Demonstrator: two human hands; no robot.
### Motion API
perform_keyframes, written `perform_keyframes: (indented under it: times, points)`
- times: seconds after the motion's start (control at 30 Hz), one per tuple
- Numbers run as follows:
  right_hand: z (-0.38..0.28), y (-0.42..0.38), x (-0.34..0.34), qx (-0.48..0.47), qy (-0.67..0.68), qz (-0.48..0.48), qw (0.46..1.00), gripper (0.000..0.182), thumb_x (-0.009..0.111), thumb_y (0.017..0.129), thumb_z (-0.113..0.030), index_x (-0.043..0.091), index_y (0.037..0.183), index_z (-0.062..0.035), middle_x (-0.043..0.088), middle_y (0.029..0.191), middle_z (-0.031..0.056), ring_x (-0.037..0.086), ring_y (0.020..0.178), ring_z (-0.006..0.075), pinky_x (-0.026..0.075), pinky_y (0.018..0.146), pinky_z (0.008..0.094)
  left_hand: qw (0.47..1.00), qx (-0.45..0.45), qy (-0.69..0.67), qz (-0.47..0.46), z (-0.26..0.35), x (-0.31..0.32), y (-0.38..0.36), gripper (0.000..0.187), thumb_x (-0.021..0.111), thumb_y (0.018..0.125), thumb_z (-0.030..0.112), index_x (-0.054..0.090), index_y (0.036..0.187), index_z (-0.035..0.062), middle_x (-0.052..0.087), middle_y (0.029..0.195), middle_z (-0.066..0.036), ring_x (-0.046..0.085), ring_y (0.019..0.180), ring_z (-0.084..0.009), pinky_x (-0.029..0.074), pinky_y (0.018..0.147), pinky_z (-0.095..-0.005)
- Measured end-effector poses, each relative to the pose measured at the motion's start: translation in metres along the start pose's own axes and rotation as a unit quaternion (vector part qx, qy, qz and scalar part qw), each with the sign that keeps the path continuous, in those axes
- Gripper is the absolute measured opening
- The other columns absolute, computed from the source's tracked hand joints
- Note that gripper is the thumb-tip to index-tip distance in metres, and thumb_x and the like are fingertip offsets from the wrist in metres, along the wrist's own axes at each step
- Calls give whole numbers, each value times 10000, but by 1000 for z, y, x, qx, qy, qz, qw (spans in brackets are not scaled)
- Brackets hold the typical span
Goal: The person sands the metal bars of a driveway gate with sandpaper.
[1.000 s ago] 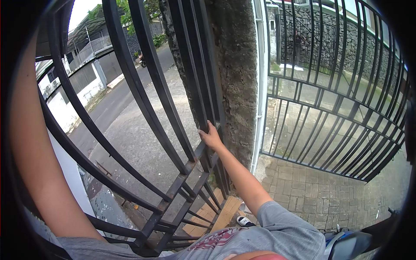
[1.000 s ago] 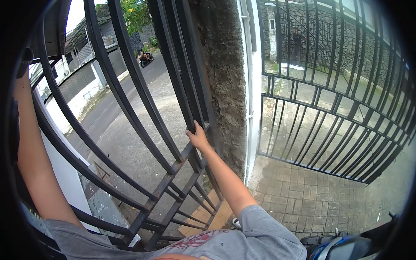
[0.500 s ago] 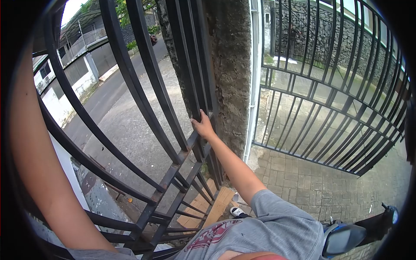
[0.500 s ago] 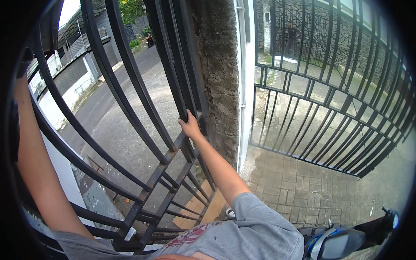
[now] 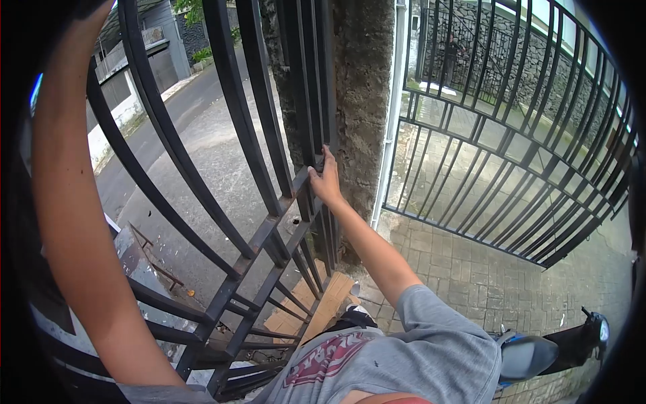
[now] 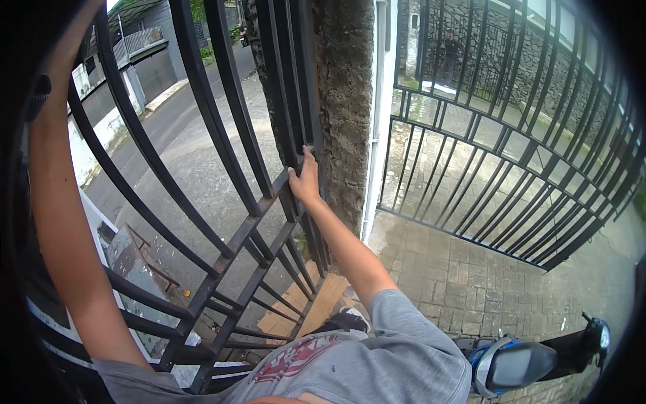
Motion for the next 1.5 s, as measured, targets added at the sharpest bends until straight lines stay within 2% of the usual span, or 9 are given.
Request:
perform_keyframes:
  times: [0.17, 0.27, 0.3, 0.33, 0.4, 0.77, 0.97, 1.27, 1.5]
  points:
    - [-38, -23, -6, 212, 297, -163, 917, 632, 604, 934, -49, 300, 1488, -57, 574, 685, -3, 485, 588, 54, 406, 548, 219, 981, -111, -116, 111, 7, -62, -74, 455, 431, 1029, 281, 616, 786, -56, 572, 637, -216, 582, 594, -350, 438, 594, -435]
    - [-98, -13, -24, 141, 316, -247, 905, 561, 591, 934, -49, 388, 1456, -59, 612, 732, 31, 541, 662, 75, 453, 643, 251, 925, -227, -297, -65, 5, -80, -164, 434, 475, 1024, 367, 599, 838, -5, 483, 547, -77, 457, 480, -148, 364, 516, -338]
    - [-110, -17, -29, 136, 319, -255, 903, 563, 594, 934, -53, 386, 1457, -60, 610, 731, 30, 538, 663, 74, 451, 644, 249, 897, -285, -296, -163, 9, -93, -190, 402, 501, 1027, 342, 669, 1071, -20, 684, 832, -99, 597, 751, -137, 456, 747, -303]
    - [-120, -19, -31, 128, 324, -262, 900, 565, 597, 934, -57, 385, 1458, -61, 608, 730, 28, 534, 663, 73, 449, 644, 247, 892, -295, -290, -184, 14, -108, -215, 396, 472, 1043, 324, 662, 1073, -22, 646, 765, -65, 556, 730, -95, 433, 685, -267]
    - [-131, -24, -28, 109, 336, -276, 894, 575, 617, 928, -81, 386, 1454, -59, 603, 723, 32, 536, 666, 75, 445, 647, 250, 902, -235, -349, -92, 20, -130, -256, 356, 431, 1055, 244, 584, 876, -24, 478, 579, -34, 423, 515, -78, 305, 473, -254]
    - [-160, -97, -56, 116, 372, -345, 854, 366, 613, 962, -138, 525, 1302, -35, 497, 677, -44, 423, 592, 37, 371, 539, 229, 720, -454, -436, -293, 35, -174, -423, 357, 402, 1053, 240, 571, 916, -43, 556, 716, -89, 487, 639, -134, 385, 590, -295]
    - [-164, -159, -71, 210, 473, -442, 733, 534, 499, 1019, -335, 373, 1429, -16, 566, 1152, 113, 609, 934, 153, 526, 737, 285, 601, -552, -481, -322, 67, -183, -477, 357, 426, 1054, 263, 581, 929, -32, 577, 782, -43, 496, 718, -99, 405, 643, -272]
    - [-124, -246, -76, 326, 429, -455, 709, 339, 615, 972, -325, 646, 1126, -24, 645, 962, -20, 578, 929, 74, 481, 847, 264, 421, -646, -497, -398, 98, -202, -562, 289, 501, 1029, 225, 623, 952, -26, 597, 849, -7, 500, 779, -57, 422, 685, -235]
    - [-137, -311, -84, 554, 609, -290, 489, 289, 629, 958, -347, 654, 1050, -75, 649, 912, -5, 612, 831, 93, 493, 752, 262, 430, -606, -486, -461, 99, -217, -582, 272, 527, 1010, 181, 630, 1007, -71, 636, 843, -39, 524, 773, -71, 444, 690, -252]
Point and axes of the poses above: each hand's wrist, its own y-axis towards the middle knuckle, its own x-axis out of the palm, z = x × y, the point moved 6 cm from there along y, towards the middle knuckle
